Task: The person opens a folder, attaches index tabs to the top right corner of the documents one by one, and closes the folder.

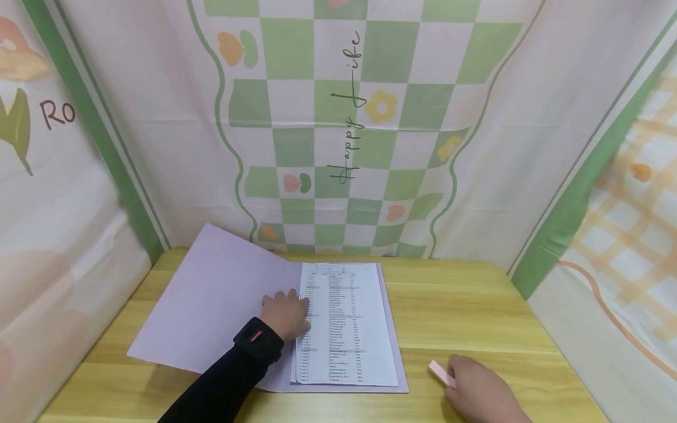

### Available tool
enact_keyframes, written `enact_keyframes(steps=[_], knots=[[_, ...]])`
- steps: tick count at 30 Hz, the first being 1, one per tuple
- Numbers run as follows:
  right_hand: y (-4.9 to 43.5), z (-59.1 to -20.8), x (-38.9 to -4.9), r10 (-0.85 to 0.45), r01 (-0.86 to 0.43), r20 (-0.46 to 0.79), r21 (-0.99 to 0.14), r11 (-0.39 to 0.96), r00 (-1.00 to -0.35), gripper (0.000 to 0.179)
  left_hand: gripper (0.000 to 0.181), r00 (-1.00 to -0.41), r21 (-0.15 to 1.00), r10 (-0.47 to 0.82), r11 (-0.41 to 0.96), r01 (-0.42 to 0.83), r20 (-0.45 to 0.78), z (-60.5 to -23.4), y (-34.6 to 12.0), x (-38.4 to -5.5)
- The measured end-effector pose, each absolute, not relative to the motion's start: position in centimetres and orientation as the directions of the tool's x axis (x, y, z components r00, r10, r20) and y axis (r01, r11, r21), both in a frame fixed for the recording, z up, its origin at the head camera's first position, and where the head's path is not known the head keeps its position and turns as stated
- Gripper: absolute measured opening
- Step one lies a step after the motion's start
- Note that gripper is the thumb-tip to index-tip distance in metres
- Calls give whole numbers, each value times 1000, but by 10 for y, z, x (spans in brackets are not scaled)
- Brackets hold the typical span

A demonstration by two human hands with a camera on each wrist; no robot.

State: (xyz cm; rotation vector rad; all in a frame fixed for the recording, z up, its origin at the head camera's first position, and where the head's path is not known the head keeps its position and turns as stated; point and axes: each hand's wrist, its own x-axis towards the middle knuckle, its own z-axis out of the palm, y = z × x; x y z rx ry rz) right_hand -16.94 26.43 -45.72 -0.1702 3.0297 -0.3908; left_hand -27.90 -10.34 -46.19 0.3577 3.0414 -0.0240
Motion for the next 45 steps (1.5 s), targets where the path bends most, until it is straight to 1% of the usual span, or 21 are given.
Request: enact_keyframes(steps=[5,8,12,17,21,26,28,31,34,36,38,41,45], knots=[[252,-458,-163,-134,-114,-59,-266,957,-989,21,58,-963,29,255,967,254,-86,-465,-102,-267],[244,-458,-160,-158,-145,-30,-263,954,-987,23,57,-947,42,310,951,308,-80,-464,-102,-258],[231,-451,-159,-214,-213,23,-247,945,-977,24,52,-910,82,414,908,410,-34,-455,-103,-246],[218,-439,-164,-293,-307,91,-221,926,-952,22,47,-844,185,536,829,528,10,-439,-99,-234],[210,-434,-163,-339,-361,129,-231,904,-932,23,43,-793,281,609,755,592,35,-431,-93,-220],[200,-432,-158,-371,-401,160,-242,884,-915,23,31,-732,427,666,626,653,144,-429,-86,-205],[195,-431,-156,-391,-423,168,-253,870,-905,22,28,-725,505,665,571,648,178,-430,-84,-199],[188,-429,-154,-431,-472,198,-270,839,-880,22,27,-738,642,646,484,594,197,-434,-81,-191],[182,-425,-154,-476,-535,253,-276,799,-842,22,32,-757,772,624,380,510,193,-436,-78,-184],[178,-423,-156,-501,-575,296,-275,771,-813,23,36,-769,834,612,317,451,183,-437,-77,-181],[175,-421,-157,-518,-610,338,-278,742,-785,24,40,-780,875,602,271,401,171,-438,-76,-178],[170,-417,-158,-535,-654,396,-290,699,-747,26,42,-798,905,580,233,356,164,-438,-74,-176],[164,-411,-157,-541,-688,439,-322,650,-717,27,36,-811,926,559,187,327,174,-439,-70,-174]])
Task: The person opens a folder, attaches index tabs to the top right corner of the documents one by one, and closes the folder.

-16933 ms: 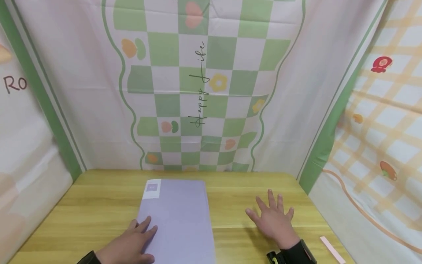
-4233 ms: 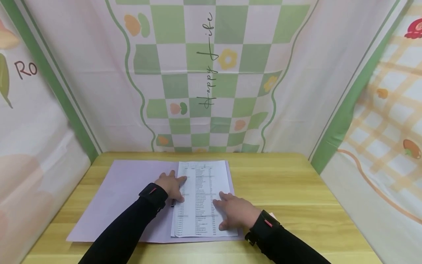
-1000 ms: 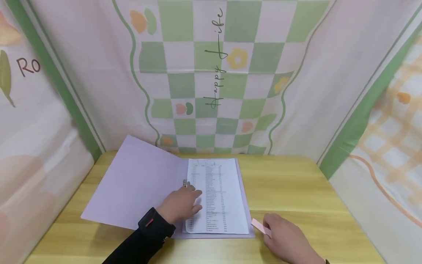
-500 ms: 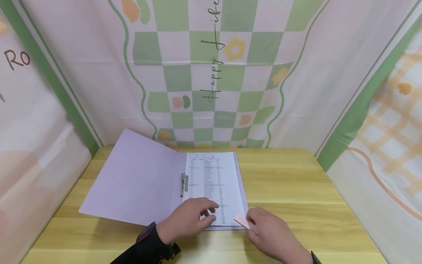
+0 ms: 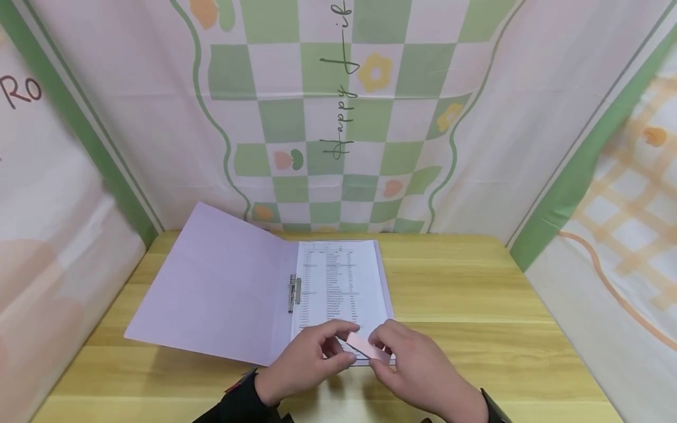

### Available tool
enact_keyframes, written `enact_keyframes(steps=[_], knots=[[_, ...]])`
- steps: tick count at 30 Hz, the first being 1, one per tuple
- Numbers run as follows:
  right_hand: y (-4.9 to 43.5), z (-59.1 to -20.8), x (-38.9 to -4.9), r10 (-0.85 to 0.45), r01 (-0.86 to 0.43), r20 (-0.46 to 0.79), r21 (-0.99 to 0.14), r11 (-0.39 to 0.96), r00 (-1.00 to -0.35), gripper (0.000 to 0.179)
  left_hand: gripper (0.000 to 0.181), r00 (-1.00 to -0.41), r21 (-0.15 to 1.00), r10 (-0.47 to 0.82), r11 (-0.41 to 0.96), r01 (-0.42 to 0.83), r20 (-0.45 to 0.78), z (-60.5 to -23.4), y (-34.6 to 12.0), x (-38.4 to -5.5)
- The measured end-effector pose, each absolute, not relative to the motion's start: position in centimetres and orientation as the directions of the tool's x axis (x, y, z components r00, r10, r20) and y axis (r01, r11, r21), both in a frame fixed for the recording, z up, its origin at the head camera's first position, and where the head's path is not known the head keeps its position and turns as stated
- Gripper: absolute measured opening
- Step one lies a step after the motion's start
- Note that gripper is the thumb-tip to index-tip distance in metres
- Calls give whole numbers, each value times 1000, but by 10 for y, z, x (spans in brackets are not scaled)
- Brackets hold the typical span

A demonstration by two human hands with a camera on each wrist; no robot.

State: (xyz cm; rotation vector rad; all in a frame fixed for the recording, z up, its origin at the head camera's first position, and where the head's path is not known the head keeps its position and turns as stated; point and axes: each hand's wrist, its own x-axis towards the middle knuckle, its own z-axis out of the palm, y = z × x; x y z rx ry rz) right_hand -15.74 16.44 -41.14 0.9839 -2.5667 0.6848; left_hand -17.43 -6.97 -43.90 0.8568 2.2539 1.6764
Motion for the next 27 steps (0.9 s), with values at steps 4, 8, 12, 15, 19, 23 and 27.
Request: enact_keyframes(steps=[4,8,12,15,19,23,27], knots=[[160,-408,-156,-536,-697,453,-364,618,-712,26,30,-823,951,538,113,286,183,-439,-68,-171],[157,-407,-154,-528,-700,464,-394,596,-711,27,27,-832,972,526,37,231,178,-438,-69,-169],[155,-406,-153,-514,-694,471,-418,586,-717,26,27,-836,979,524,14,203,166,-436,-69,-167],[154,-405,-153,-506,-689,472,-427,586,-722,23,27,-840,977,517,34,211,164,-434,-69,-166],[152,-404,-154,-504,-700,494,-407,586,-709,21,26,-841,970,515,66,235,168,-431,-68,-164],[152,-403,-155,-506,-716,517,-388,581,-691,21,27,-842,966,509,71,247,178,-430,-68,-163],[151,-403,-155,-507,-727,535,-372,577,-676,21,26,-852,965,493,81,249,178,-431,-68,-163]])
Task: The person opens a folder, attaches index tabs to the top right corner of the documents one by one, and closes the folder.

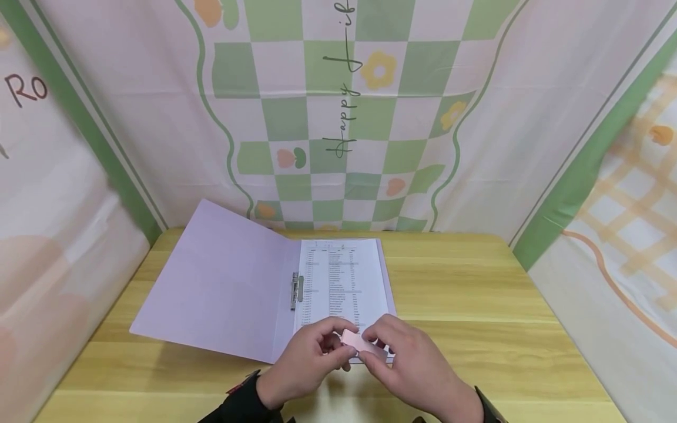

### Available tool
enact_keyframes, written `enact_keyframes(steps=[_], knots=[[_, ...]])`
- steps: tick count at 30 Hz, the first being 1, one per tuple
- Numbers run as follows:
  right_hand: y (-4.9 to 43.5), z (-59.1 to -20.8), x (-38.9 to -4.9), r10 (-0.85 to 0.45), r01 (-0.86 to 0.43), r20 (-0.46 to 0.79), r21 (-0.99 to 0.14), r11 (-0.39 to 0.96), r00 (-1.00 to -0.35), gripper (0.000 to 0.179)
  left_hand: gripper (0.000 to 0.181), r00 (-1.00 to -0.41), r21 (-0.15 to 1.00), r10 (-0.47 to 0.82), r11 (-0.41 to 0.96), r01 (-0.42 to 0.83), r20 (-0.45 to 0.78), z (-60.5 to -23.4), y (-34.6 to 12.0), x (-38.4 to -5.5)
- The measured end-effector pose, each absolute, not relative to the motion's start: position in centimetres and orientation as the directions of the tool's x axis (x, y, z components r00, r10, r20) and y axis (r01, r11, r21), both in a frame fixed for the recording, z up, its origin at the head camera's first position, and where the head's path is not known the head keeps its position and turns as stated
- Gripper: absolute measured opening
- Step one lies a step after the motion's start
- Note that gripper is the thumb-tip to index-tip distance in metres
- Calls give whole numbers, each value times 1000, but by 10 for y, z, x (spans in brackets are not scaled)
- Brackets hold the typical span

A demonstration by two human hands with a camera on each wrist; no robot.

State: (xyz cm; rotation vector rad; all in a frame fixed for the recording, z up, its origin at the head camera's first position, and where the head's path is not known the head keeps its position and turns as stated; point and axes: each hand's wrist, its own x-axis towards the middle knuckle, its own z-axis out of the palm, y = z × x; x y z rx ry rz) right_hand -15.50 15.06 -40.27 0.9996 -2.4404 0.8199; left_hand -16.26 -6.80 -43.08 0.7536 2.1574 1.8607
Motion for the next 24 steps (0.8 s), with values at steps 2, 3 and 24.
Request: enact_keyframes(steps=[2,3,24], knots=[[150,-402,-155,-504,-731,548,-355,583,-668,21,26,-855,961,485,95,259,183,-431,-68,-163],[150,-402,-155,-502,-732,554,-346,587,-664,21,26,-857,959,480,100,267,188,-431,-68,-163],[147,-387,-152,-406,-518,328,-631,577,-853,19,20,-826,886,466,165,434,318,-427,-65,-169]])
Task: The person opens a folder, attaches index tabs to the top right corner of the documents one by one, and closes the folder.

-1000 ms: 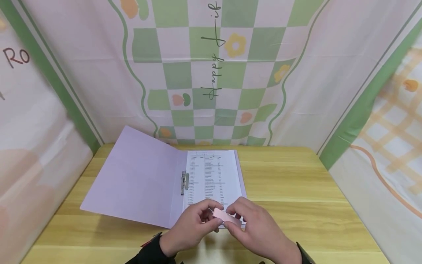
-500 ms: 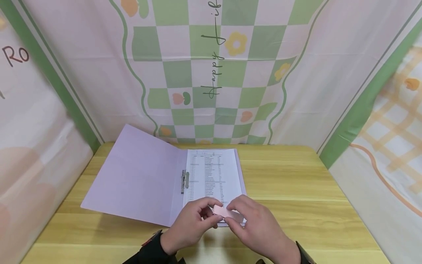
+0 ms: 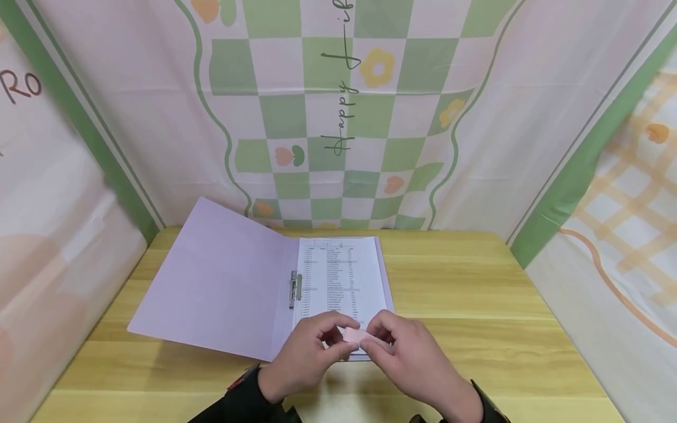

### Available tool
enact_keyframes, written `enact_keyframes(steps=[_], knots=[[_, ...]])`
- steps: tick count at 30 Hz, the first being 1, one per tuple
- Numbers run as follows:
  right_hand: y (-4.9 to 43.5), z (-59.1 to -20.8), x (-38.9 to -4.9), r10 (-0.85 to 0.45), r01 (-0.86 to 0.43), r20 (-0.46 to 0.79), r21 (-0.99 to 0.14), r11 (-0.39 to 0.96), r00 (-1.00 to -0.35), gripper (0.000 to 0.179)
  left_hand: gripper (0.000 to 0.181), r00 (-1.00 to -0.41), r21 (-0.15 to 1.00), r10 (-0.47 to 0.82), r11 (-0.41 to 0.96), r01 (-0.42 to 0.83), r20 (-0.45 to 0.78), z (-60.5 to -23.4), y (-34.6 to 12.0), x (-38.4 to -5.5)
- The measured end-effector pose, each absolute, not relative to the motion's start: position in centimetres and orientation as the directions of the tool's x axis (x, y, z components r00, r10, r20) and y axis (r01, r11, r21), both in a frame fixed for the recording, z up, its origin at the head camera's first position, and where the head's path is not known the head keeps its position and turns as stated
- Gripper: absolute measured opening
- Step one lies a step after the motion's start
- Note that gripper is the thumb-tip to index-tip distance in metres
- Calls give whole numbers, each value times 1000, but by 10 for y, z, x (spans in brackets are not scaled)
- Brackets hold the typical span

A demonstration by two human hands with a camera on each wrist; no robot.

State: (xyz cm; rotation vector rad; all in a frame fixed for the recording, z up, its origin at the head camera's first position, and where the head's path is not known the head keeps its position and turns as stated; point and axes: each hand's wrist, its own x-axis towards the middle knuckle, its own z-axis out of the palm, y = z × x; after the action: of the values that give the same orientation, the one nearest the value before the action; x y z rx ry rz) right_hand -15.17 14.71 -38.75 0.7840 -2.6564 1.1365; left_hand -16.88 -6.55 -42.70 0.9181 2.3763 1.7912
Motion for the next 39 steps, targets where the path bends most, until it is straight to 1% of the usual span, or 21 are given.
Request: enact_keyframes(steps=[4,11,16,24,27,33,39], knots=[[147,-387,-153,-402,-538,360,-617,574,-842,24,21,-825,872,456,181,454,334,-425,-65,-171],[147,-388,-152,-399,-571,409,-602,558,-821,20,24,-835,885,446,171,434,323,-424,-64,-171],[148,-388,-152,-395,-589,437,-594,548,-808,22,24,-837,891,437,151,428,329,-424,-64,-171],[148,-388,-151,-380,-538,381,-618,573,-843,26,26,-844,893,416,142,428,339,-424,-65,-170],[148,-388,-150,-377,-530,374,-626,572,-848,25,27,-852,896,402,143,421,336,-425,-65,-169],[149,-386,-149,-369,-525,373,-624,579,-851,25,27,-867,915,386,118,386,316,-426,-65,-169],[156,-384,-148,-317,-465,340,-632,620,-885,29,24,-905,946,323,70,315,277,-427,-69,-174]])
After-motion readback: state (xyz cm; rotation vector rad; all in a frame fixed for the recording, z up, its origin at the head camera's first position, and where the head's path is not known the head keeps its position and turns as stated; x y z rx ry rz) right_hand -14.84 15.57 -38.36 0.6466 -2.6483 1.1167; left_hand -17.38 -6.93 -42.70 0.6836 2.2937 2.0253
